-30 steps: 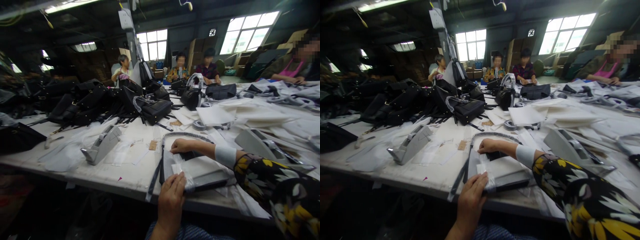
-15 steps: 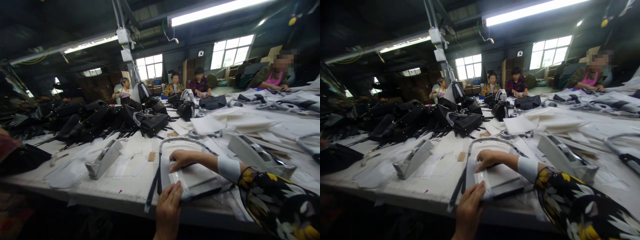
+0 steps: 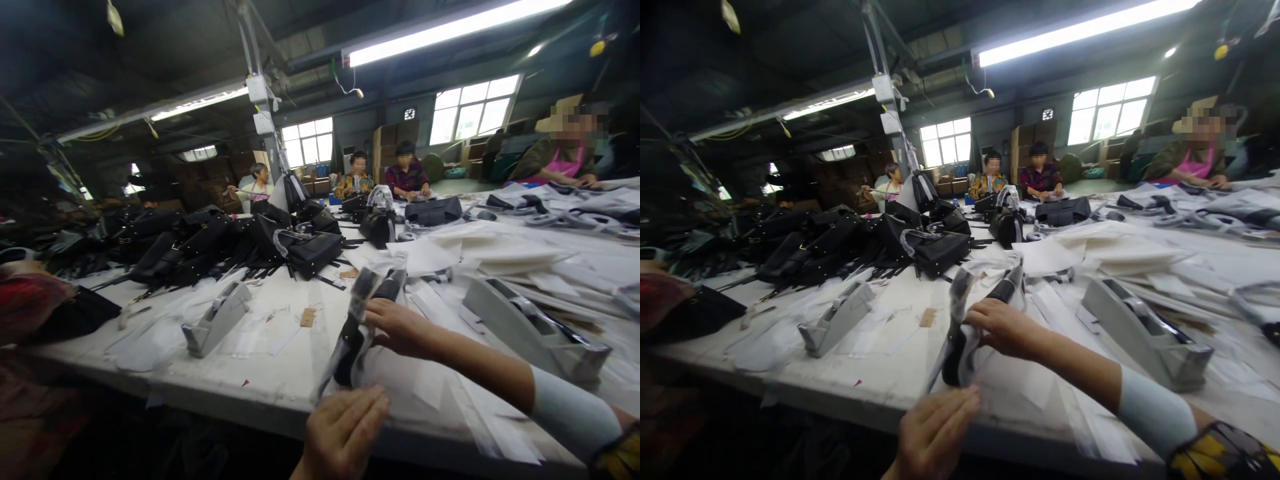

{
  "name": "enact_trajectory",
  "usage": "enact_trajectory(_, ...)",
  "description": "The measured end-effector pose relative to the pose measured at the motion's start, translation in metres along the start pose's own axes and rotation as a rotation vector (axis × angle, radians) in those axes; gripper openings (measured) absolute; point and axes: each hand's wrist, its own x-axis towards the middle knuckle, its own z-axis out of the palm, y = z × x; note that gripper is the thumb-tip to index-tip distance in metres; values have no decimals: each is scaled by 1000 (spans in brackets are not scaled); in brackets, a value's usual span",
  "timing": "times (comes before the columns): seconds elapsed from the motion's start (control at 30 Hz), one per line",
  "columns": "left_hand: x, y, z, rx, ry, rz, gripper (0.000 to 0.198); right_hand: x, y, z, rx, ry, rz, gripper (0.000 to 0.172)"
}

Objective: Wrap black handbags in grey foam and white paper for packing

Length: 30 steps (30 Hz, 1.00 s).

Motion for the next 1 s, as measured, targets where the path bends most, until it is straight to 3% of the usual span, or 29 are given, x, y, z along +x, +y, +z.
enact_trajectory(0.07,2,-2,-9,19,92,-52,42,-16,2,7,81,60,65,42)
enact_trajectory(0.17,11,-15,-13,79,214,-360,51,-29,-5,10,146,114,122,52)
enact_trajectory(0.27,26,-33,-10,-32,155,-691,47,-35,-21,9,193,187,170,57)
enact_trajectory(0.4,48,-48,-6,-328,26,-912,43,-55,-33,6,315,277,225,50)
enact_trajectory(0.53,58,-55,2,-613,119,-1198,56,-100,-25,-5,356,242,329,38)
enact_trajectory(0.63,59,-64,11,-691,242,-1355,68,-135,2,-19,288,262,455,30)
enact_trajectory(0.73,59,-76,18,-685,256,-1418,80,-150,50,-36,40,171,665,24)
enact_trajectory(0.8,61,-83,22,-660,245,-1453,80,-146,89,-43,-119,29,802,21)
enact_trajectory(0.9,64,-89,25,-625,214,-1460,75,-126,148,-41,-178,-121,946,16)
enact_trajectory(1.0,64,-94,26,-595,222,-1473,68,-103,190,-27,-191,-248,1091,30)
